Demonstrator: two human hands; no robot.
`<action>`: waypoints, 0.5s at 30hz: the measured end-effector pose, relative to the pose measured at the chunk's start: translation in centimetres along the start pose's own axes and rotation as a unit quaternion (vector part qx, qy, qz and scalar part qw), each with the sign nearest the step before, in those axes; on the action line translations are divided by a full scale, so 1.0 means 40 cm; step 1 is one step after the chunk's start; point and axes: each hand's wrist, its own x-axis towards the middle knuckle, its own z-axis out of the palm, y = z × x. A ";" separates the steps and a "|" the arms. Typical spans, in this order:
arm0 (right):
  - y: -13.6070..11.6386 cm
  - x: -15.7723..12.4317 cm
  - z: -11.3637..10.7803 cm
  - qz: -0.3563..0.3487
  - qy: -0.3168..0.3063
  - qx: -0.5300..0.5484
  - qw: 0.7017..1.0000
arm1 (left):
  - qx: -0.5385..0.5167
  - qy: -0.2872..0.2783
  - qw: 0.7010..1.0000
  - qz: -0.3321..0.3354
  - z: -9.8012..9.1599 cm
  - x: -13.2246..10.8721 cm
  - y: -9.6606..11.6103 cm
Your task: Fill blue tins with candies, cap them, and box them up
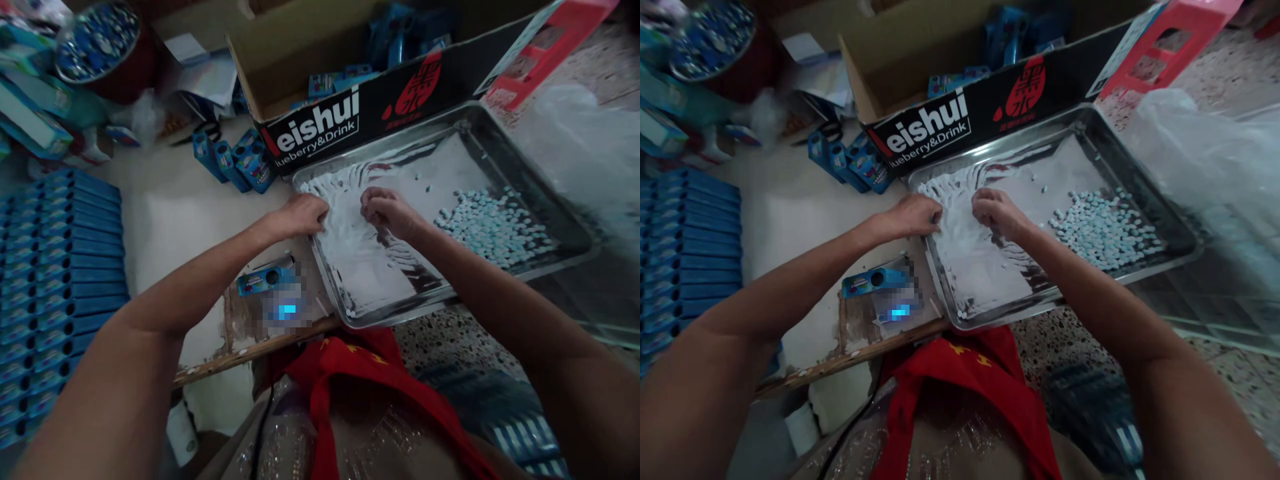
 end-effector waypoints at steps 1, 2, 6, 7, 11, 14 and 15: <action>-0.011 0.014 0.003 0.009 0.000 0.052 0.999 | 0.001 0.007 1.000 0.001 -0.002 -0.013 0.005; -0.022 0.033 0.009 0.013 -0.001 0.077 0.997 | -0.003 0.015 1.000 0.000 -0.003 -0.028 0.010; -0.068 0.142 0.063 -0.055 0.017 -0.040 0.998 | -0.065 0.021 0.998 -0.011 0.002 -0.084 0.021; -0.075 0.171 0.080 -0.086 0.028 -0.109 0.990 | -0.097 0.025 0.995 -0.018 0.004 -0.096 0.017; -0.082 0.257 0.139 -0.158 0.031 -0.359 0.919 | -0.342 0.056 0.934 -0.082 -0.006 -0.129 -0.034; -0.079 0.287 0.166 -0.168 0.011 -0.438 0.883 | -0.511 0.049 0.843 -0.162 -0.023 -0.141 -0.088; -0.078 0.293 0.172 -0.171 0.005 -0.451 0.876 | -0.538 0.044 0.823 -0.177 -0.028 -0.142 -0.103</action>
